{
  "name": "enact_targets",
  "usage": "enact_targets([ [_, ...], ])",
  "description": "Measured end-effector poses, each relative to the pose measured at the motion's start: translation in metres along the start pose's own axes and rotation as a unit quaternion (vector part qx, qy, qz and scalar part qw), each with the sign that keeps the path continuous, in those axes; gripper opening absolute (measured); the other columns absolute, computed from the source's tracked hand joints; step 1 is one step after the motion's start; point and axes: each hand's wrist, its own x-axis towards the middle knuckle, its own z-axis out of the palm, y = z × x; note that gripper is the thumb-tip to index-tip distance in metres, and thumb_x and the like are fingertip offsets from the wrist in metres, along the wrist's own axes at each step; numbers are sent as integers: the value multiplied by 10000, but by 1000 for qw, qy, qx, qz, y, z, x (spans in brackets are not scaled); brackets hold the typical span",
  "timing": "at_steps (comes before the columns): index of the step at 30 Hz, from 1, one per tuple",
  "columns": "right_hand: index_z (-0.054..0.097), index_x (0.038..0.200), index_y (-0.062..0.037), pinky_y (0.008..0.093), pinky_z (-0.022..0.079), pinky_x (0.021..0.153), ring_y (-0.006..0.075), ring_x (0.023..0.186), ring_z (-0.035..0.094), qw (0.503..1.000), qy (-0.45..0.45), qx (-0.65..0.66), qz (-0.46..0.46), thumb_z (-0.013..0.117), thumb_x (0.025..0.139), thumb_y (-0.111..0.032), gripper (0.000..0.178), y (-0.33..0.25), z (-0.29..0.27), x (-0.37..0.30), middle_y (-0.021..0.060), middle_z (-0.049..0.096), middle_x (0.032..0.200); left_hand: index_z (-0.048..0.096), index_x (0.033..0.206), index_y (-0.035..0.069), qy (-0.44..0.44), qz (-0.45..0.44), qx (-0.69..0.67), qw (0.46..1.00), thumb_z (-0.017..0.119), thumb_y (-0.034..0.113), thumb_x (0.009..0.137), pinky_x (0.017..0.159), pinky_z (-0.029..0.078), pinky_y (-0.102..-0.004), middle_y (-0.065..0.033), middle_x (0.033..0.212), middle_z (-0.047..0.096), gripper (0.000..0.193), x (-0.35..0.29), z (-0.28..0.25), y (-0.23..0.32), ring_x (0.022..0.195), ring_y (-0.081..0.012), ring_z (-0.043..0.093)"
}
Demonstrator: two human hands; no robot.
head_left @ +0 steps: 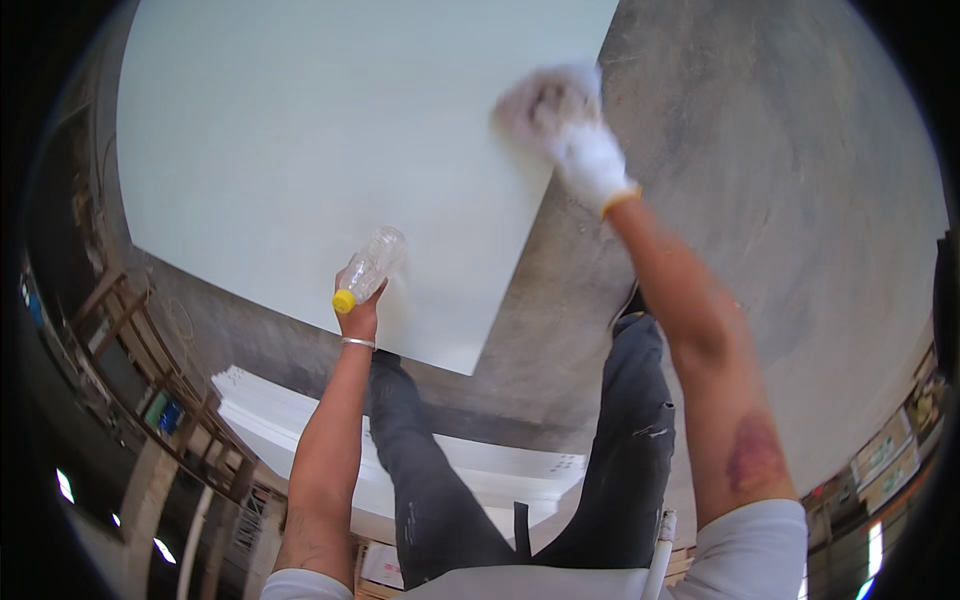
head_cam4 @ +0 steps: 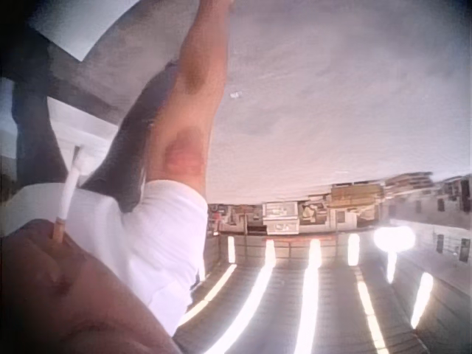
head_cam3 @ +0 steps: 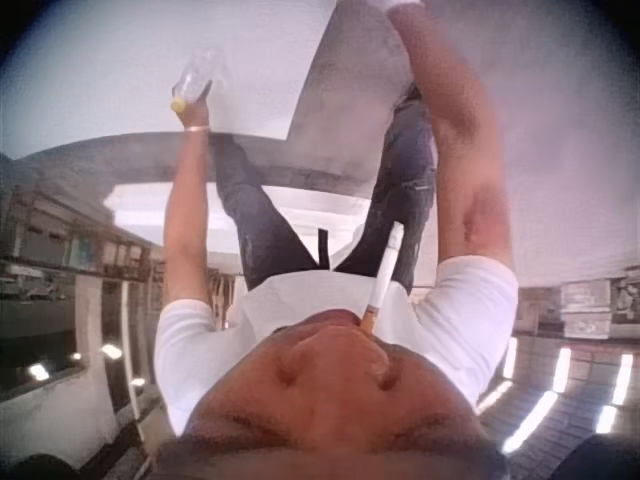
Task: The person wipes a large white panel with a cloth, repeatedly applying liquid from a bottle and using a yellow air blow gun to clear debris. They move between multiple panels, wiping each surface and occasionally using the blow gun to remove dust or residue.
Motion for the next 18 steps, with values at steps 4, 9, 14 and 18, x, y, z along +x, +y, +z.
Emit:
enact_targets([
  [4,622,1326,-95,527,523,999,353,1213,633,803,-67,525,273,573,988,-185,353,78,-88,82,150,639,1357,526,1412,-11,65,-159,-145,975,883,128,854,893,639,-369,-105,1263,674,677,-25,71,29,1086,-221,686],
  [9,549,1437,-101,540,547,1022,308,1240,625,387,57,857,335,608,1033,-235,430,76,-168,19,129,628,1373,524,1426,16,142,-209,-128,959,853,147,889,808,663,-367,-115,1290,670,644,-28,125,74,1158,-232,664],
  [14,514,1436,-72,530,516,1065,323,1225,608,402,54,849,340,567,1015,-152,432,82,-180,-13,123,613,1350,520,1445,44,123,-275,-106,948,879,227,871,758,652,-345,-105,1309,671,701,-28,126,83,1142,-225,674],
  [18,587,1380,-59,517,499,1070,330,1191,626,721,-32,613,323,566,926,-65,455,85,-160,28,157,634,1335,560,1408,36,136,-298,-111,938,902,263,844,771,651,-346,-106,1299,678,697,-33,128,67,1119,-232,685],
])
